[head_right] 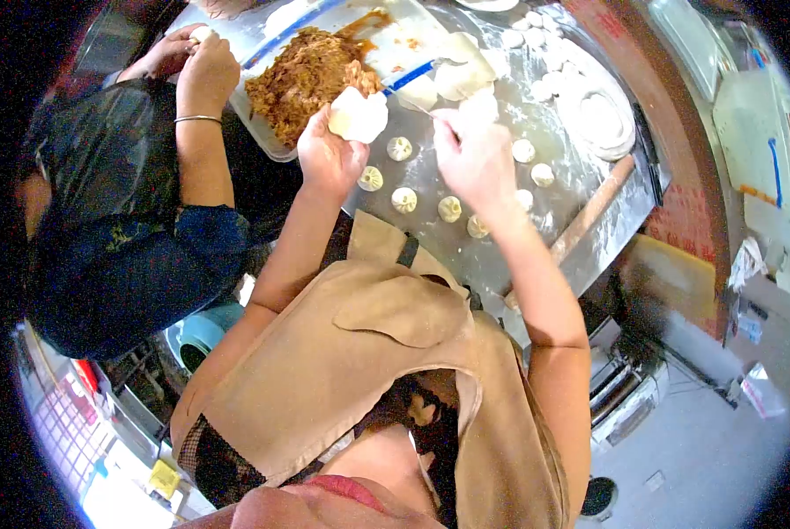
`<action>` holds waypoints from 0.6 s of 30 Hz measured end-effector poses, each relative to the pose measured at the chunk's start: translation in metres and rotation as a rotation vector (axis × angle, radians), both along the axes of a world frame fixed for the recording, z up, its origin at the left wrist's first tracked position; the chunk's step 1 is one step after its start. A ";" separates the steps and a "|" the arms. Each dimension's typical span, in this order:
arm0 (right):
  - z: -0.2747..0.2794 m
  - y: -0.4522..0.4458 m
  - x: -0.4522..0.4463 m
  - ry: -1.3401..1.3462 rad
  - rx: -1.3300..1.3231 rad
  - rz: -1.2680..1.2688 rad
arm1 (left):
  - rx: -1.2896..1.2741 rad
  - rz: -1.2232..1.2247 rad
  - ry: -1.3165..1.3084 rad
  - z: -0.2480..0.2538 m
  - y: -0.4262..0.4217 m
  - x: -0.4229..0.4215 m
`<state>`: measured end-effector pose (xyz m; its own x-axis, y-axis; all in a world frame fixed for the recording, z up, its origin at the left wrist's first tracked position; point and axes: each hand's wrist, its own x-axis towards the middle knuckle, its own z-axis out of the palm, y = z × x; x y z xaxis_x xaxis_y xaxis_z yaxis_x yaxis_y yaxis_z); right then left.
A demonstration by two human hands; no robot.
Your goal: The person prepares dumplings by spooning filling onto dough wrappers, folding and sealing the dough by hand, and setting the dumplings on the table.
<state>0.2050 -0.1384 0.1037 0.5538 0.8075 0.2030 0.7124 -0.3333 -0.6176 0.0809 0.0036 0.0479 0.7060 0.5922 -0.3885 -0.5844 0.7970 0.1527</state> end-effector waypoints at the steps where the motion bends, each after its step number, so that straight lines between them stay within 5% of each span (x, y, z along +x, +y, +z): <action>1: -0.002 -0.012 -0.011 -0.126 0.000 -0.040 | 0.004 -0.007 0.002 0.014 -0.006 0.007; 8: -0.051 -0.064 -0.043 -0.522 0.218 -0.122 | 0.080 -0.140 0.110 0.022 -0.027 0.040; 18: -0.002 -0.091 -0.041 0.094 0.324 -0.377 | 0.277 -0.292 0.138 0.037 -0.045 0.052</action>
